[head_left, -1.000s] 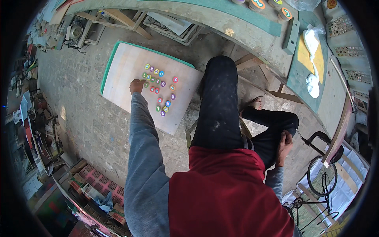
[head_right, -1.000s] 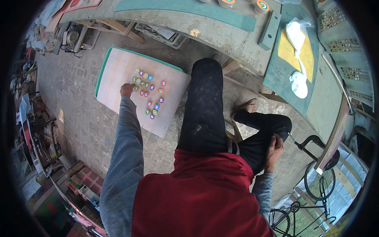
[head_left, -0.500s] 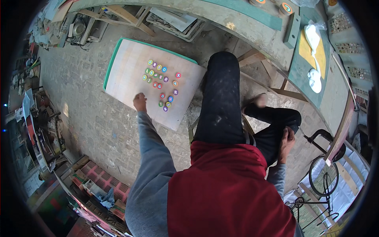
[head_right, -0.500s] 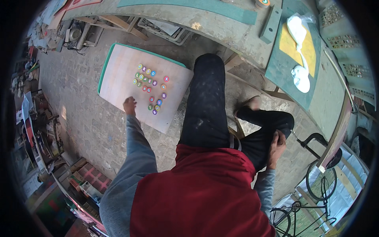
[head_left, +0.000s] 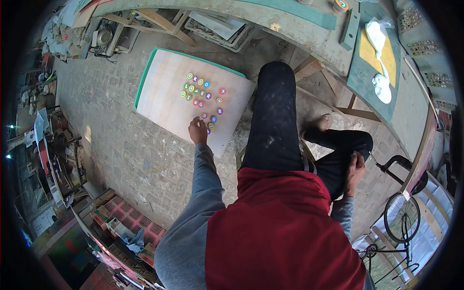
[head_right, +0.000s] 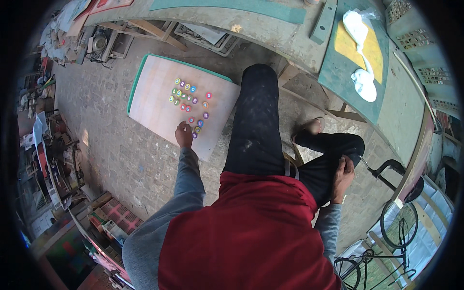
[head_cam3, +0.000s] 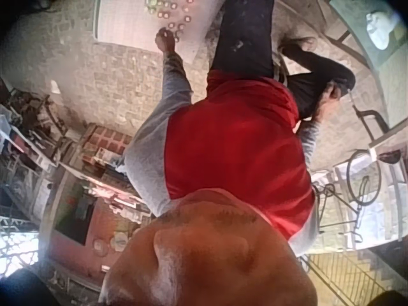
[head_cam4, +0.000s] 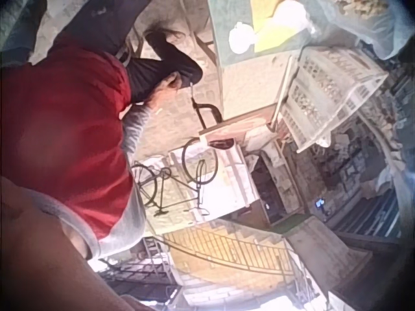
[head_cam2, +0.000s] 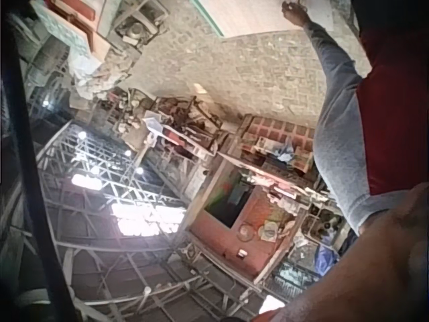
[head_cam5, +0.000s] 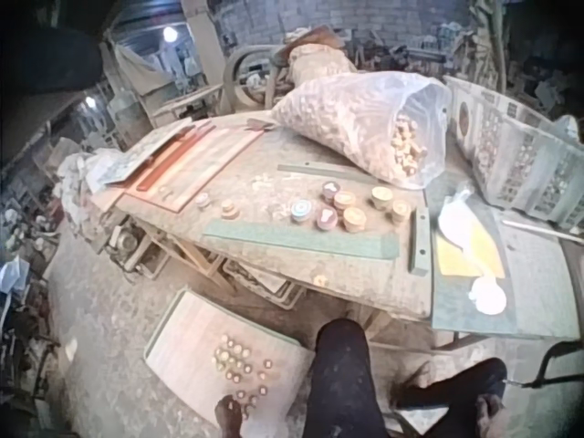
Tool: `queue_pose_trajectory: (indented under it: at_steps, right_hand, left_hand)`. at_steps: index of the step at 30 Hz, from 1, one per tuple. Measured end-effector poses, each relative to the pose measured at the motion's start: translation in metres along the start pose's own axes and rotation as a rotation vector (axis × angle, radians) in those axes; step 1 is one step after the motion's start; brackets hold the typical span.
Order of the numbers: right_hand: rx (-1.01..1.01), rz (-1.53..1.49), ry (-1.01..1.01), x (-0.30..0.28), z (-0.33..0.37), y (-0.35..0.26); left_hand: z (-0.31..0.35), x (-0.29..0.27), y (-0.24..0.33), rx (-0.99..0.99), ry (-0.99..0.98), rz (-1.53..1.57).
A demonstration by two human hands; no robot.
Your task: Assemble small wooden toy components by applying glue and attaching lettered discs.
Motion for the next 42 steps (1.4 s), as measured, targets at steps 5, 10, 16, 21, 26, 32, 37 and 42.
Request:
queue_pose_trajectory:
  at_steps: [5,10,16,21,26,32,37,42]
  right_hand:
    - [0.007,0.005,0.009,-0.001,0.002,0.005]
    - [0.009,-0.049,0.028,0.001,0.000,0.006]
    - [0.038,-0.034,0.037,0.001,0.002,0.011]
    - [0.040,-0.046,0.034,0.001,0.001,0.012]
    - [0.025,-0.034,0.041,0.001,0.001,0.015]
    - [0.050,-0.054,0.050,0.002,0.002,0.014]
    - [0.023,-0.030,0.048,0.002,0.000,0.013]
    - [0.018,-0.036,0.044,0.003,0.001,0.011]
  left_hand:
    - [-0.008,0.007,0.031,0.033,-0.016,-0.174]
    - [-0.010,0.014,0.041,-0.015,-0.074,-0.369]
    - [-0.011,0.017,0.040,-0.113,-0.097,-0.498]
    - [-0.009,0.014,0.047,-0.107,-0.140,-0.385]
    - [-0.011,0.016,0.055,-0.129,-0.176,-0.301]
    - [-0.009,0.019,0.061,-0.153,-0.194,-0.255]
    - [-0.007,0.019,0.055,-0.099,-0.161,-0.092]
    - [-0.013,0.012,0.026,-0.099,-0.045,-0.075]
Point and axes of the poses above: each hand's wrist, its own z-axis away from the middle knuckle, its own x-axis out of the palm, y = z × x, the point moved 3 cm from there along -z, towards the middle knuckle, and after that the axes turned 15 degrees about -x, right-handed, at the moved point
